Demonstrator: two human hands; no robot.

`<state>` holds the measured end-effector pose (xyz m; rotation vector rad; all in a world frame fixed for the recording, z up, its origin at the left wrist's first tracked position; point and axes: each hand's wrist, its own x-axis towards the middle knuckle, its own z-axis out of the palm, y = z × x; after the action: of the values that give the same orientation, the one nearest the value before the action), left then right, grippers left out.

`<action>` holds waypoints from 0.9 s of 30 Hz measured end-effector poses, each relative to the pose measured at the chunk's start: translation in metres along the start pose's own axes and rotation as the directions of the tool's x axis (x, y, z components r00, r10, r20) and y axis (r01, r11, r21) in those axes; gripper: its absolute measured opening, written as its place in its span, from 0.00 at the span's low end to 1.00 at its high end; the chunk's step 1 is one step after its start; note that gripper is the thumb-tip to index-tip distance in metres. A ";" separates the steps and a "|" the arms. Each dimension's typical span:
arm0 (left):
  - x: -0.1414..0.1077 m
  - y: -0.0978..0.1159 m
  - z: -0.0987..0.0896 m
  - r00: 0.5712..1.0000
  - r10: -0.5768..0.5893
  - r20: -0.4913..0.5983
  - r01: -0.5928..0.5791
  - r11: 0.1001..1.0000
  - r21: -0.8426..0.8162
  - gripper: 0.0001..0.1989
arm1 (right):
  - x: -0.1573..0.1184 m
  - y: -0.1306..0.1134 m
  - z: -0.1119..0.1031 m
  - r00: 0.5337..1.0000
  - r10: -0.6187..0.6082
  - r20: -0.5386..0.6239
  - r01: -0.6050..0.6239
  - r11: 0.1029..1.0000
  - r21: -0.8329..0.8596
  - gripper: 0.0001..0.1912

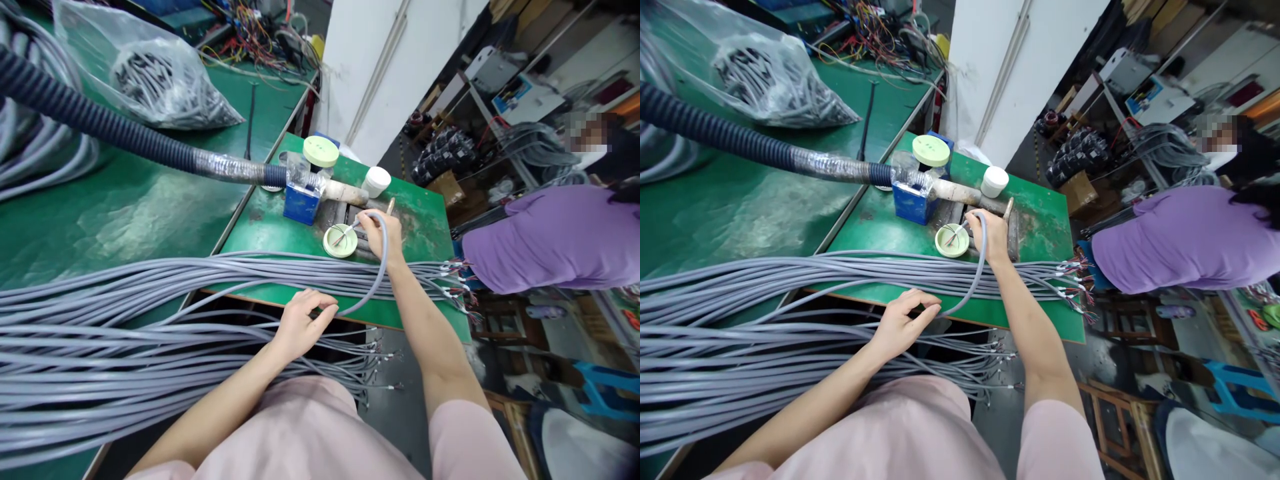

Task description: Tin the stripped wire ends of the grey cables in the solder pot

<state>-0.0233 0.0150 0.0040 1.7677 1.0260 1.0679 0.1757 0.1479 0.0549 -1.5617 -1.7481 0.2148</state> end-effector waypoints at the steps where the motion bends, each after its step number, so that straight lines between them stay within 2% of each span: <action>1: 0.000 0.000 0.000 1.000 -0.004 0.001 0.004 1.000 0.002 0.06 | 0.000 -0.001 -0.001 1.000 -0.009 0.003 0.009 1.000 -0.009 0.10; 5: 0.000 -0.001 0.001 1.000 -0.015 -0.011 0.015 1.000 -0.006 0.05 | -0.001 -0.004 -0.002 0.999 -0.050 0.009 0.050 0.999 -0.020 0.10; 9: 0.000 -0.002 0.002 1.000 -0.022 -0.014 0.022 1.000 -0.010 0.05 | -0.002 -0.005 -0.005 0.999 -0.054 -0.006 0.054 0.998 0.039 0.10; 13: 0.001 -0.003 0.001 0.999 -0.033 -0.006 0.033 0.999 -0.007 0.05 | -0.003 -0.012 -0.017 0.993 -0.109 -0.052 0.113 0.991 0.077 0.12; 17: 0.001 -0.005 0.000 1.000 -0.026 -0.008 0.026 1.000 -0.004 0.06 | -0.001 -0.018 -0.038 0.976 -0.191 -0.101 0.185 0.980 -0.068 0.14; 21: 0.000 -0.006 0.000 1.000 -0.014 0.000 0.014 1.000 0.007 0.07 | 0.000 -0.010 -0.054 0.964 -0.230 -0.132 0.194 0.951 -0.241 0.14; 27: 0.001 -0.007 0.002 1.000 0.000 -0.003 0.001 1.000 0.021 0.07 | 0.004 0.021 -0.052 0.961 -0.228 -0.157 0.171 0.935 -0.310 0.15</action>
<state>-0.0230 0.0182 -0.0024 1.7829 1.0428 1.0635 0.2245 0.1384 0.0806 -1.5350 -1.8304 -0.3016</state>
